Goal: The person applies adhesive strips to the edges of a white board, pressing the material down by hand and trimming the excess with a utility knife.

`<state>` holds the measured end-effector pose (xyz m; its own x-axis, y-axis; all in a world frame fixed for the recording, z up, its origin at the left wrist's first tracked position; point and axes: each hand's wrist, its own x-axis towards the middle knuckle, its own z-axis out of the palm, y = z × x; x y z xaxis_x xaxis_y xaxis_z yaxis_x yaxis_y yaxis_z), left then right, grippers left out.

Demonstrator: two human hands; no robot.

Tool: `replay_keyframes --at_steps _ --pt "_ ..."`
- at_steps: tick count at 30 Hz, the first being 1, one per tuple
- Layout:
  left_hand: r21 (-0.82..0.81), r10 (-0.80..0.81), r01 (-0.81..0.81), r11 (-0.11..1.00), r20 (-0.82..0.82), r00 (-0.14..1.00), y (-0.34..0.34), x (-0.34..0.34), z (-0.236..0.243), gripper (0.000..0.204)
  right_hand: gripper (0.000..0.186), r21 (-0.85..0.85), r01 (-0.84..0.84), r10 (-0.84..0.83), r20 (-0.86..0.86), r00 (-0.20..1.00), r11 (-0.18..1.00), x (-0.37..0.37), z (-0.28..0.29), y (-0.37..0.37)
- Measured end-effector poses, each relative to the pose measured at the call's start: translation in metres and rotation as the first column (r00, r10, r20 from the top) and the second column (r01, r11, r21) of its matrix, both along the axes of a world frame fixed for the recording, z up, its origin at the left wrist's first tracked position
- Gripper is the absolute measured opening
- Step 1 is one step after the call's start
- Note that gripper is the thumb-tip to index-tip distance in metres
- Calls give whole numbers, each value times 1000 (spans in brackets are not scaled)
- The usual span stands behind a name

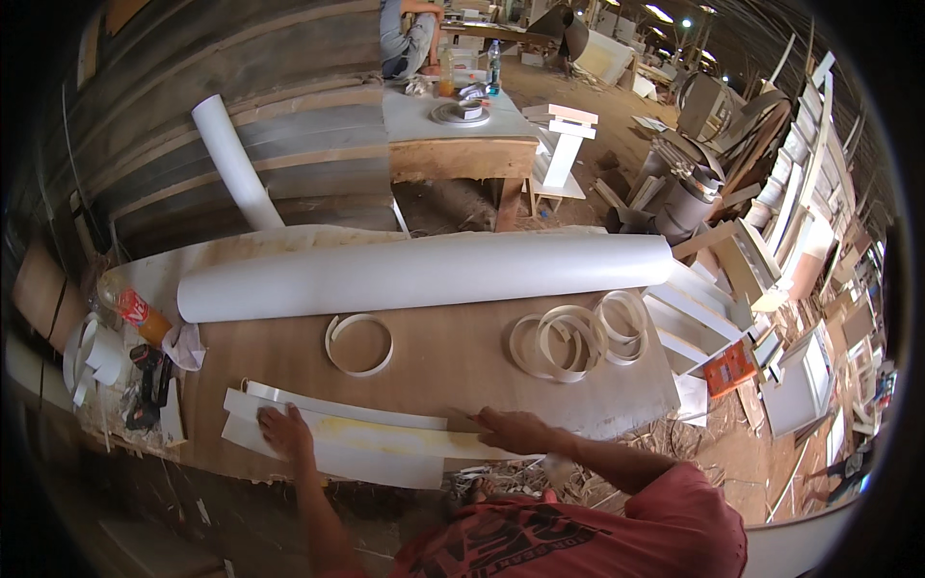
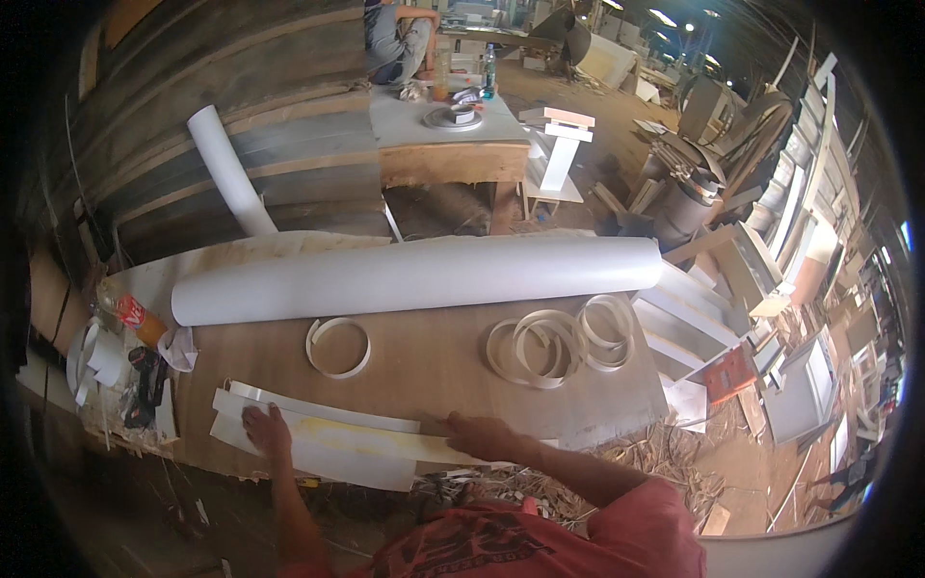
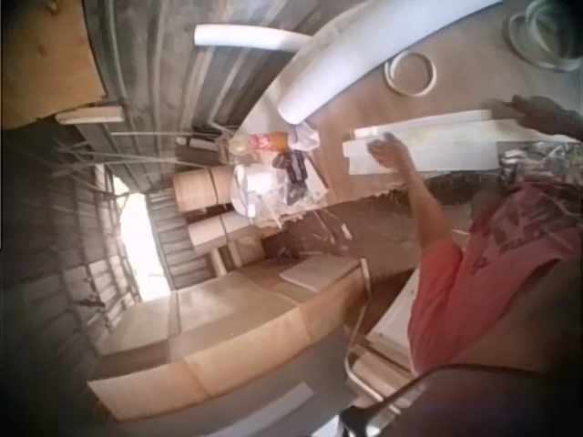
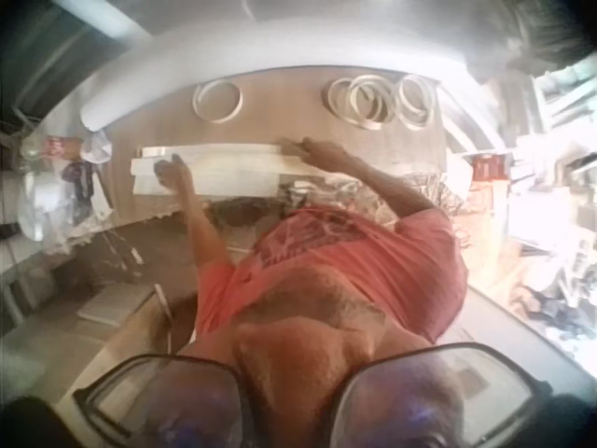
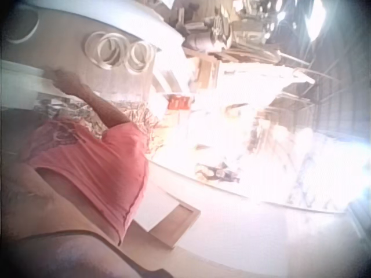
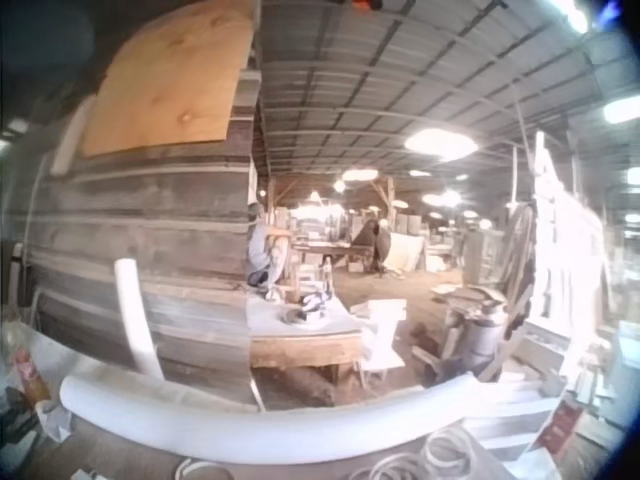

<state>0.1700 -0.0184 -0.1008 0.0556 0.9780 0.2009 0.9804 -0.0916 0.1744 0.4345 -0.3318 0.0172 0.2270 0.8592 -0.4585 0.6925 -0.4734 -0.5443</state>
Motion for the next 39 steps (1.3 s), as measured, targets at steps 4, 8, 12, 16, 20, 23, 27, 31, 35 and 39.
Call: replay_keyframes --at_steps 4,8,12,16,20,23,27,31,35,39 --pt "-212 -43 22 977 -97 994 21 -3 58 53 35 114 212 -210 -33 977 971 -38 -45 0" --pt "-206 -145 137 969 -25 989 46 -9 76 52 31 93 316 -323 73 944 944 -53 -55 4" --pt "-216 -191 288 933 380 905 76 -11 43 42 31 42 396 -398 133 908 917 -59 -50 7" --pt "-202 -267 436 877 549 792 87 -9 34 33 31 67 436 -441 153 884 897 -66 -52 12" --pt "-193 -141 609 769 878 457 73 12 63 33 29 89 448 -457 137 879 889 -68 -54 13" --pt "-119 -147 712 692 942 300 31 32 131 35 28 83 475 -482 145 864 876 -71 -52 11" --pt "101 -245 729 677 965 94 8 34 178 36 30 43 491 -491 152 858 870 -76 -47 13" --pt "138 -245 755 642 969 31 -17 36 204 35 31 15 486 -484 127 866 874 -69 -49 11" --pt "220 -228 769 600 969 -100 -47 48 217 35 31 147 438 -454 105 885 887 -64 -61 3" --pt "230 -97 773 591 972 -215 -83 61 228 35 28 139 441 -456 112 883 887 -63 -64 7"
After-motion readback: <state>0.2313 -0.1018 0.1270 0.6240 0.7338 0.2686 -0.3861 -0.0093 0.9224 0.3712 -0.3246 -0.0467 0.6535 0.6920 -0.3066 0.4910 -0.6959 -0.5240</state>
